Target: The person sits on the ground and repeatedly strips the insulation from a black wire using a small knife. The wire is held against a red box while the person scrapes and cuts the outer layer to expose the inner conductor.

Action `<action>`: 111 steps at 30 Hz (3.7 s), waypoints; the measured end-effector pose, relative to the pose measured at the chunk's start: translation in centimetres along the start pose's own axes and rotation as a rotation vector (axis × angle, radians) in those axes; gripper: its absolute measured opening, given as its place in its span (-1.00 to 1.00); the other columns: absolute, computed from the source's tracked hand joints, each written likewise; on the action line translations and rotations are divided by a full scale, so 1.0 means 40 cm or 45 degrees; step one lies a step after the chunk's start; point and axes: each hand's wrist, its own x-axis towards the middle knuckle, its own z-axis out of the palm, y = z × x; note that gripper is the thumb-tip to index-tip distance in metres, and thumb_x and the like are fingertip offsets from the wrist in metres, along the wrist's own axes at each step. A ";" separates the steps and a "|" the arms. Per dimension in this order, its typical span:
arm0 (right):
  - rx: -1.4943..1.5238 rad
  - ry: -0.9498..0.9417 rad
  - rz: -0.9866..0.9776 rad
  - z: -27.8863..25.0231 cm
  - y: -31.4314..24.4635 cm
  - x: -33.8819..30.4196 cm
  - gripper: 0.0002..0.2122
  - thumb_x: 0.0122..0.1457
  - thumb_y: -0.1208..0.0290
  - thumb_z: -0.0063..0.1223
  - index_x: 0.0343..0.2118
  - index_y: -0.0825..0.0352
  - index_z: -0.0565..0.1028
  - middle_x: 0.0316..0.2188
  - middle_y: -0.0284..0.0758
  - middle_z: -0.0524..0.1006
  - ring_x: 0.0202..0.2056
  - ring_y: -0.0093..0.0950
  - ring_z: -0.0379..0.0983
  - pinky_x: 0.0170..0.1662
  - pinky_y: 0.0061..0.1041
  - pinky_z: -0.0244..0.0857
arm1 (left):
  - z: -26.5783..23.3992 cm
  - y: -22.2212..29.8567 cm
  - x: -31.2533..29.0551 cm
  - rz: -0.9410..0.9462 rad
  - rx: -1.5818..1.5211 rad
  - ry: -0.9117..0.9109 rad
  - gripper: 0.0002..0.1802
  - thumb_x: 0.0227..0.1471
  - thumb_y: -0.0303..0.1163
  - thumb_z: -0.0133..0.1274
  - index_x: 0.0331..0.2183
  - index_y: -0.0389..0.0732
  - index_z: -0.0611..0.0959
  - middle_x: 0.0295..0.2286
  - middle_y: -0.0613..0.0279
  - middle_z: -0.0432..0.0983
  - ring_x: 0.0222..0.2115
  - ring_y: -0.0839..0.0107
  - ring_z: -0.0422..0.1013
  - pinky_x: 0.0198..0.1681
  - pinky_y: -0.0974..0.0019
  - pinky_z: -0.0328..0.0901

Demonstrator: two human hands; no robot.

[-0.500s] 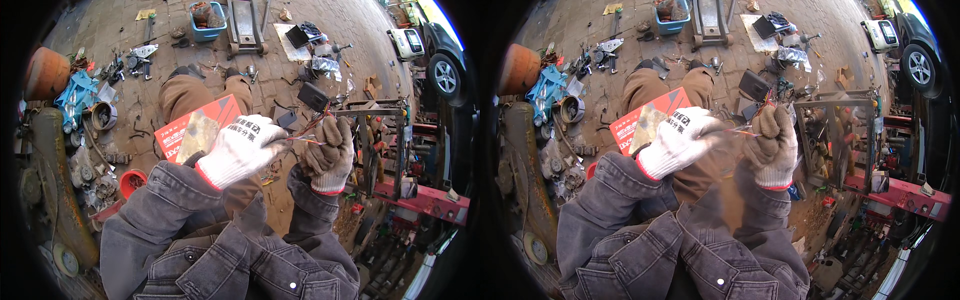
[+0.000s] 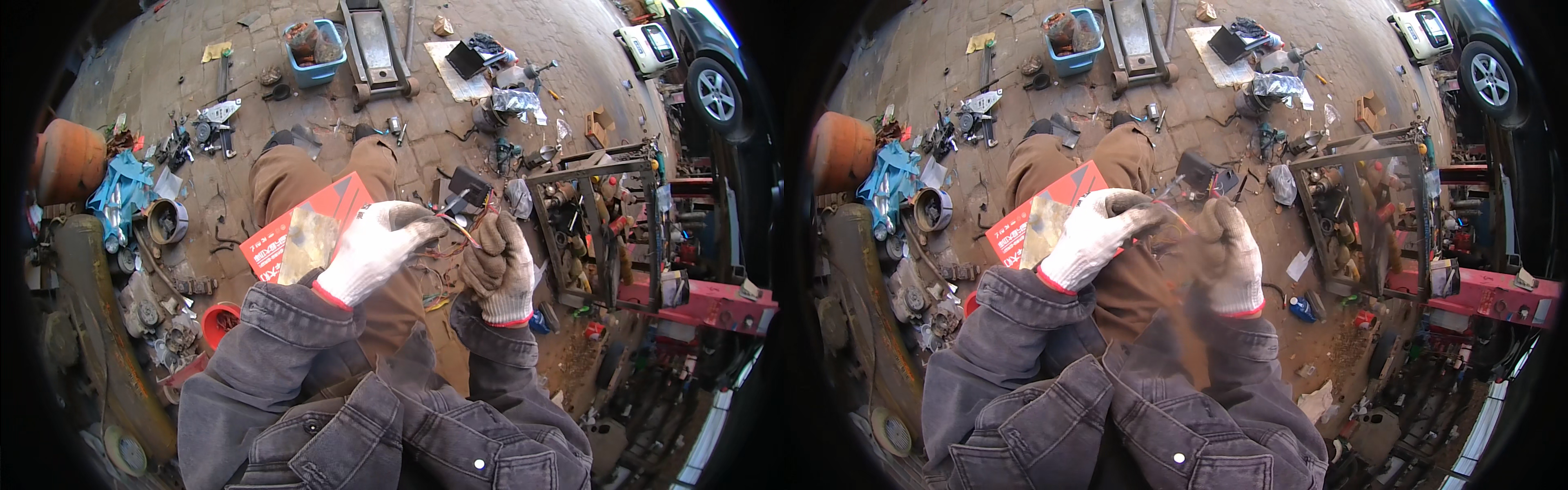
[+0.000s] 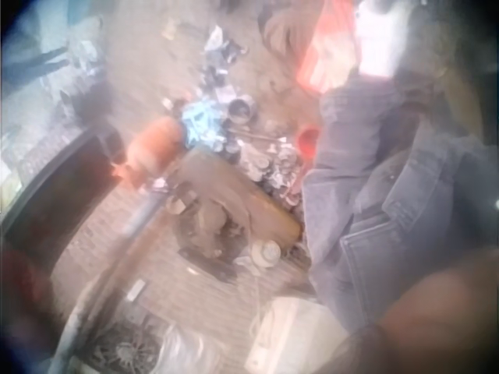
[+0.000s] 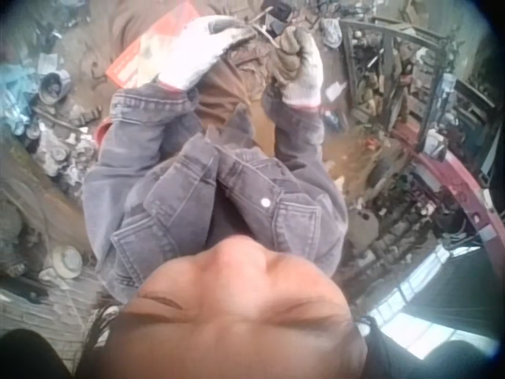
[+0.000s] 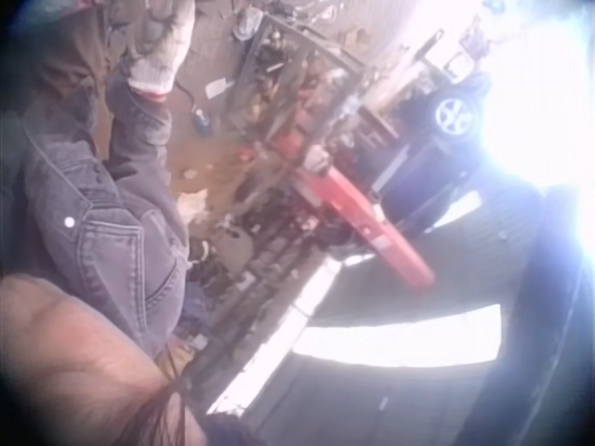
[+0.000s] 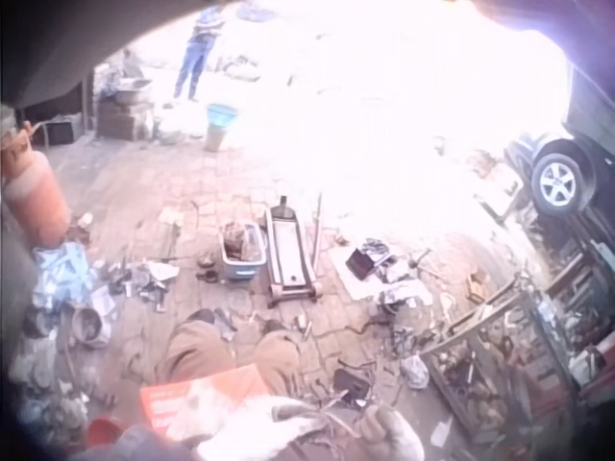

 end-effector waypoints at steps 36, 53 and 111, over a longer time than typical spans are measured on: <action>-0.435 0.139 -0.497 -0.193 -0.023 -0.034 -0.64 0.38 0.03 0.11 -0.45 0.18 0.44 -0.71 -0.61 0.20 -0.75 -0.73 0.00 -0.70 -0.61 -0.19 | 0.108 -0.121 0.241 0.037 0.314 0.322 -0.55 0.11 -0.19 0.33 -0.03 -0.22 0.67 -0.25 0.23 0.59 -0.26 0.42 0.51 -0.19 0.25 0.45; -0.528 -0.238 -0.641 0.077 -0.052 -0.040 -0.76 0.42 0.17 0.11 -0.36 0.20 0.52 -0.55 -0.51 0.44 -0.69 -0.74 0.19 -0.66 -0.68 -0.02 | -0.034 0.061 -0.139 1.098 1.267 -0.402 -0.48 0.04 -0.51 0.09 0.09 -0.24 0.55 0.04 0.05 0.47 0.09 -0.02 0.38 0.16 0.06 0.28; -1.981 -0.598 -0.762 0.044 0.317 0.056 -0.72 0.33 0.35 0.14 0.03 0.36 0.49 -0.14 -0.08 0.64 -0.12 -0.11 0.62 -0.09 -0.26 0.46 | -0.394 -0.109 -0.147 0.896 1.790 0.422 -0.63 0.08 -0.30 0.17 -0.04 -0.07 0.70 -0.04 0.04 0.57 -0.05 -0.02 0.51 0.02 0.00 0.39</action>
